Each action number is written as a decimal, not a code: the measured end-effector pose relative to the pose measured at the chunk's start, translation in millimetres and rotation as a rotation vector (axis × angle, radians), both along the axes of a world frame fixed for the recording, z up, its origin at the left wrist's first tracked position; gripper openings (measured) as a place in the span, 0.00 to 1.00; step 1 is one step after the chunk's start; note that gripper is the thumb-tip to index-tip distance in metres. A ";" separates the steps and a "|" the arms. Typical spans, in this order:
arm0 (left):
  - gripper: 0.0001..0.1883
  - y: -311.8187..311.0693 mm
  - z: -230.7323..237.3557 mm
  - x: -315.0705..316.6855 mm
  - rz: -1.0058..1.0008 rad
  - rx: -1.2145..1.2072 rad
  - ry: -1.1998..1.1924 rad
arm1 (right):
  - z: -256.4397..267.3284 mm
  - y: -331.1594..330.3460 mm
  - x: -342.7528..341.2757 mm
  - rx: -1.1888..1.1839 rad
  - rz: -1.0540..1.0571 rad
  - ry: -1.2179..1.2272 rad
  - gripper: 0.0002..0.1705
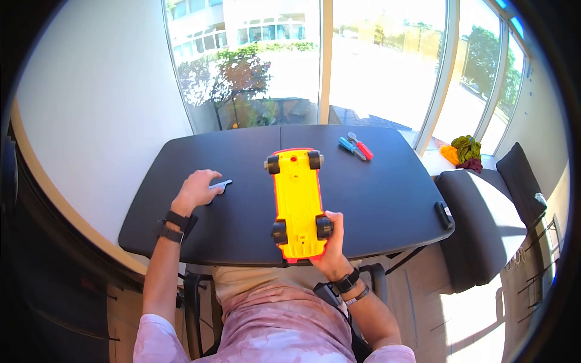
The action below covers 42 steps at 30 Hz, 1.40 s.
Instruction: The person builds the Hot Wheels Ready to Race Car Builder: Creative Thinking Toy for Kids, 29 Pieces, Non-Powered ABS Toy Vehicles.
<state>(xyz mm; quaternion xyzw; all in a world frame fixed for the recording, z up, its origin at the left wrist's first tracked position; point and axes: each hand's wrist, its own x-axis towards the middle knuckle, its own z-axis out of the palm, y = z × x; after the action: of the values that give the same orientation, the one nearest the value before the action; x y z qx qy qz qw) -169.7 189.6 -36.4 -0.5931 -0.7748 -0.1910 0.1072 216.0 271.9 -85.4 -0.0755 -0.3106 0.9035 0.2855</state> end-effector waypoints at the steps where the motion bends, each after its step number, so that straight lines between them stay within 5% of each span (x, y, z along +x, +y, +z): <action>1: 0.14 6.2 -1.9 0.3 0.028 -0.054 0.013 | 1.5 0.4 0.0 0.003 0.003 -0.001 0.49; 8: 0.15 22.7 4.9 9.7 0.217 -0.300 -0.039 | 11.4 -2.8 1.7 -0.004 0.024 -0.021 0.49; 14: 0.17 10.8 59.4 49.4 0.018 0.273 -0.134 | 15.9 -2.9 1.9 0.017 0.040 -0.022 0.47; 17: 0.16 11.5 96.9 85.4 -0.233 0.582 -0.155 | 16.1 -2.8 3.3 0.028 0.041 -0.043 0.46; 23: 0.18 25.1 112.8 138.1 -0.562 0.399 -0.345 | 0.5 1.2 3.3 0.009 0.057 -0.048 0.45; 33: 0.15 45.8 86.2 133.4 -0.638 0.226 -1.007 | -7.6 5.2 5.0 0.030 0.069 -0.047 0.46; 36: 0.14 43.6 86.9 136.2 -0.610 0.181 -1.095 | -1.8 2.8 4.1 0.033 0.079 -0.037 0.47; 42: 0.28 43.7 79.0 137.7 -0.629 0.297 -0.969 | -7.6 4.0 2.2 -0.012 0.046 -0.037 0.46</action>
<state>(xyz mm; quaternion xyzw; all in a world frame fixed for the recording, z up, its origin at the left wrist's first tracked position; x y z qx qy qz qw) -32.0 233.3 42.5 -0.6182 -0.4876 -0.5686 -0.2383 218.2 275.9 -93.0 -0.0869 -0.3123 0.9100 0.2585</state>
